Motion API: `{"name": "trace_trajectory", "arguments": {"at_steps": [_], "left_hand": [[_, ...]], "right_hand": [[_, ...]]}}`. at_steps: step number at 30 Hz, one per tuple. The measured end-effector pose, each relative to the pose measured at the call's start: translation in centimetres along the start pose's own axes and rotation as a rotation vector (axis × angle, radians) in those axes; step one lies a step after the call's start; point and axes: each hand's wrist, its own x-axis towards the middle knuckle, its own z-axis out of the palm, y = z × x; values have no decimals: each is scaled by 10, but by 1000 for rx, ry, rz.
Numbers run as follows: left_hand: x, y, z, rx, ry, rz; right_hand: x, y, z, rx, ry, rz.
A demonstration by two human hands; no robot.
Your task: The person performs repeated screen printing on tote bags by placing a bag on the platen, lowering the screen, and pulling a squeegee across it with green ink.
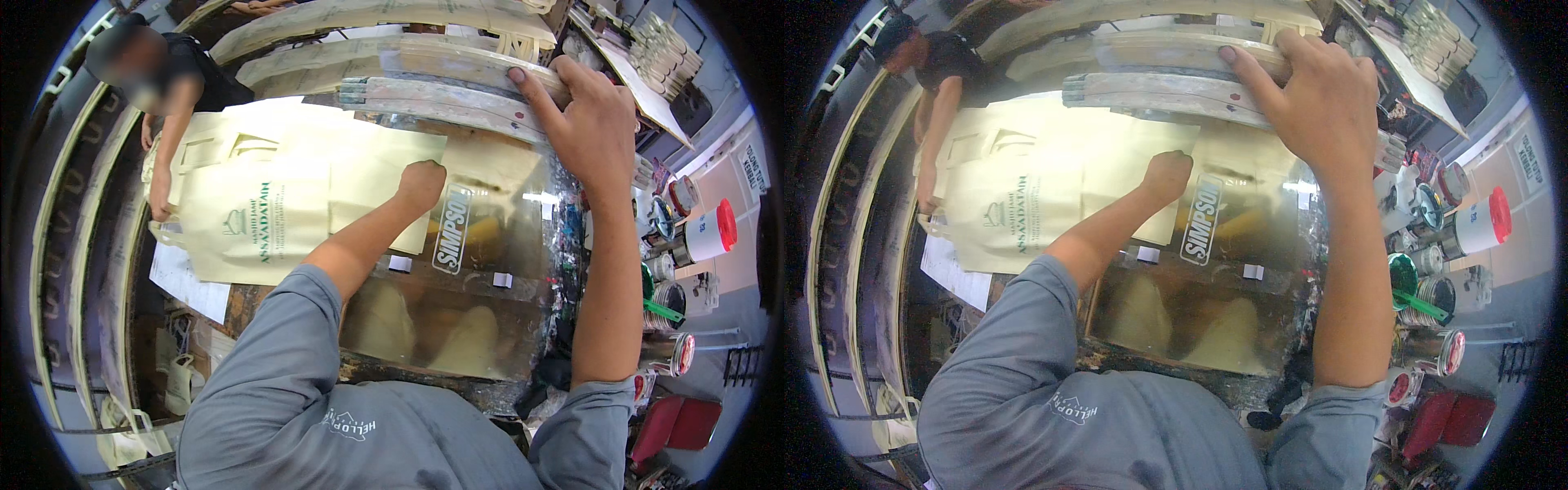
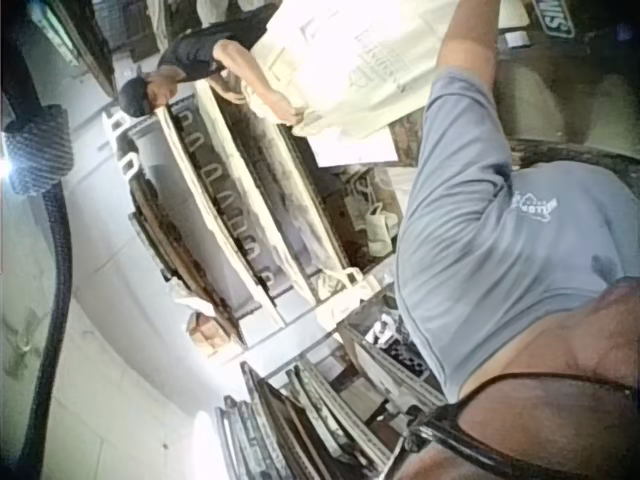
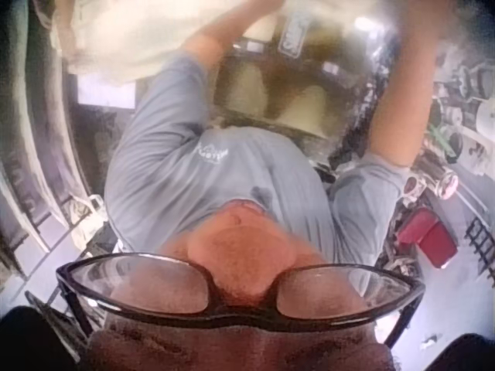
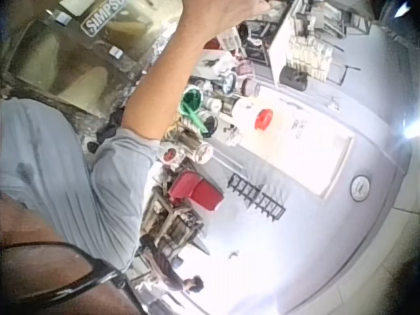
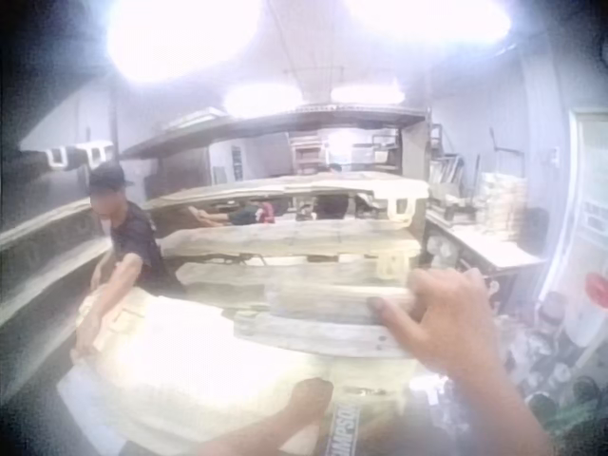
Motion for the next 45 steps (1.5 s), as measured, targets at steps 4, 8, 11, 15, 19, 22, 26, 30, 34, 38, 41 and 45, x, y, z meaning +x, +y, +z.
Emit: {"name": "trace_trajectory", "arguments": {"at_steps": [4,8,11,15,19,22,26,30,34,38,41,45], "left_hand": [[18,31,3,-139,57,15],[52,104,5,-302,64,-71],[72,140,26,-425,95,-85],[90,149,63,-635,104,-55],[108,62,47,-808,-20,178],[122,-40,34,-214,6,292],[132,-80,23,-106,-223,249],[127,-61,12,-30,-318,172],[113,-62,23,-38,-254,122],[104,-52,26,-75,-179,132],[97,-39,18,-34,-190,117],[91,-50,27,-191,-135,193]], "right_hand": [[3,2,0,0,8,-1],[5,11,-1,-15,4,-25],[7,12,6,14,84,-55],[17,9,4,2,-209,50],[13,15,6,28,-134,16],[12,8,-4,47,-102,-5],[24,9,-11,86,-169,40],[26,10,-9,32,-136,34],[23,8,-10,40,-125,18],[19,7,-14,46,-148,30],[17,1,-14,38,-185,84],[24,-5,-30,93,-299,102]]}}
